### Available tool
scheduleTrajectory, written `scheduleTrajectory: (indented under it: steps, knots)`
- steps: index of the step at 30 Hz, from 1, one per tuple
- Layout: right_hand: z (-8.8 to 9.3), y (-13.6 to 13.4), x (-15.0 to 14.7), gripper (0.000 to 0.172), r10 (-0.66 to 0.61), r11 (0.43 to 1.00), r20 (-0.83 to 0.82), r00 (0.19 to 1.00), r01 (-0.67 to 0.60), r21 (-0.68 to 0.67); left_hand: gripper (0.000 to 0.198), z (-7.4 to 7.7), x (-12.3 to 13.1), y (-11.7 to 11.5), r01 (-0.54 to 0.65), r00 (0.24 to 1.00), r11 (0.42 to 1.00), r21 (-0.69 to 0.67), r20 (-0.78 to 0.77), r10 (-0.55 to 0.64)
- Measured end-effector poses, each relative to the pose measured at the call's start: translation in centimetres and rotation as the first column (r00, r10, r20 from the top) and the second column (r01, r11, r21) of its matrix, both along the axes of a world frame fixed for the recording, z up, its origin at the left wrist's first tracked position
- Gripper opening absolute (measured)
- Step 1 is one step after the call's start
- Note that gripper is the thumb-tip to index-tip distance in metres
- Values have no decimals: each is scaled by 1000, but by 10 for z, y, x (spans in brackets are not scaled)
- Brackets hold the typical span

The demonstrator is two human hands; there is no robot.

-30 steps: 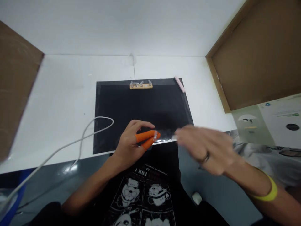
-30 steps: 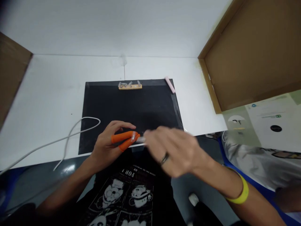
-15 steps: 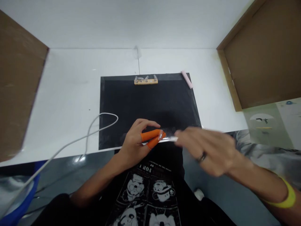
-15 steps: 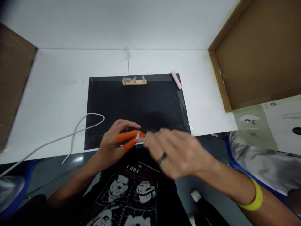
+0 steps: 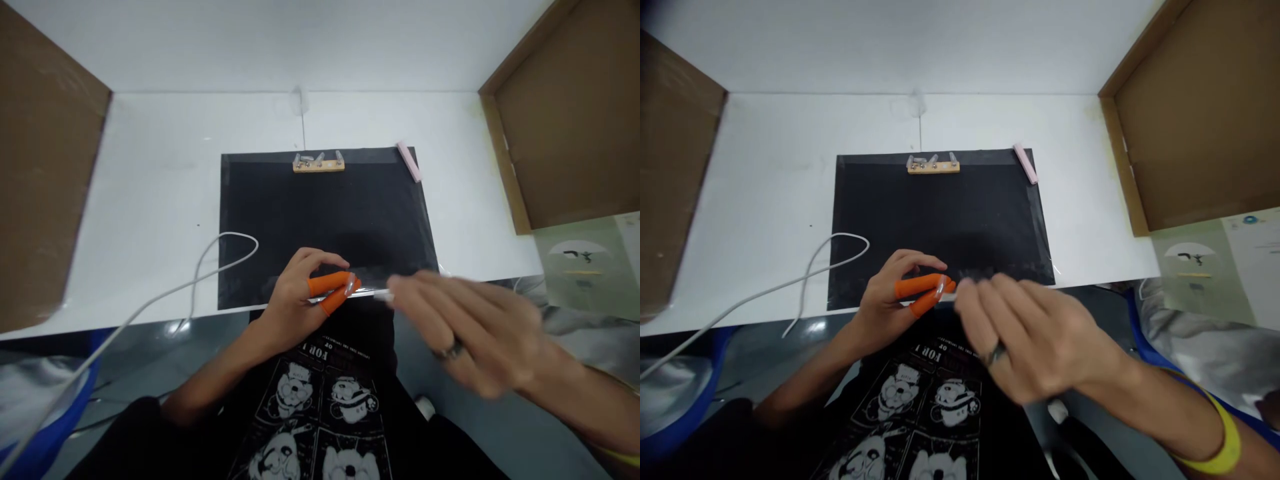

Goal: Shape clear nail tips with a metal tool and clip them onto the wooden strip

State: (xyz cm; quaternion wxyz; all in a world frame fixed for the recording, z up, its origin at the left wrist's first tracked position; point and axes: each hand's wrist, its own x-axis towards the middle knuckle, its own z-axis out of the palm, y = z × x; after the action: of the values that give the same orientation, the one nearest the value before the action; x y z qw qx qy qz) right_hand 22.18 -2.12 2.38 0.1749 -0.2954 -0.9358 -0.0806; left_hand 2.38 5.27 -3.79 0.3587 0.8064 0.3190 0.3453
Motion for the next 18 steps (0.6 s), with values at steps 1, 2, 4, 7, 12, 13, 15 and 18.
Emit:
scheduleTrajectory:
  steps: [1, 2, 4, 7, 12, 13, 15, 18]
  knots:
    - [0, 0, 0, 25, 16, 994, 87, 996, -25, 108, 6, -1, 0, 0, 3, 1000, 1000, 0, 5, -3]
    - [-1, 1, 0, 29, 114, 992, 96, 989, -118, 39, 6, -1, 0, -1, 4, 1000, 1000, -4, 9, -4]
    - [-2, 1, 0, 38, 246, 969, 87, 965, -246, -14, 6, -2, -1, -1, -1, 1000, 1000, -18, 13, 1]
    - [-2, 0, 0, 25, 26, 995, 38, 999, -29, 91, 7, -3, -2, -2, 4, 1000, 1000, -13, 13, -4]
    - [2, -4, 3, 42, 156, 985, 86, 984, -162, 66, 7, -4, -3, -2, 10, 1000, 1000, -11, 16, -10]
    - [3, -4, 4, 33, 90, 991, 86, 992, -98, 91, 7, -3, -3, -2, 7, 1000, 1000, -9, 17, -7]
    - [5, -3, 6, 29, -41, 991, 99, 994, 28, 134, 7, -3, -3, -2, 5, 1000, 1000, -14, 17, -5]
    - [6, -1, 5, 38, 161, 985, 143, 977, -169, 39, 8, -4, -3, -4, 13, 1000, 999, -32, 15, -13]
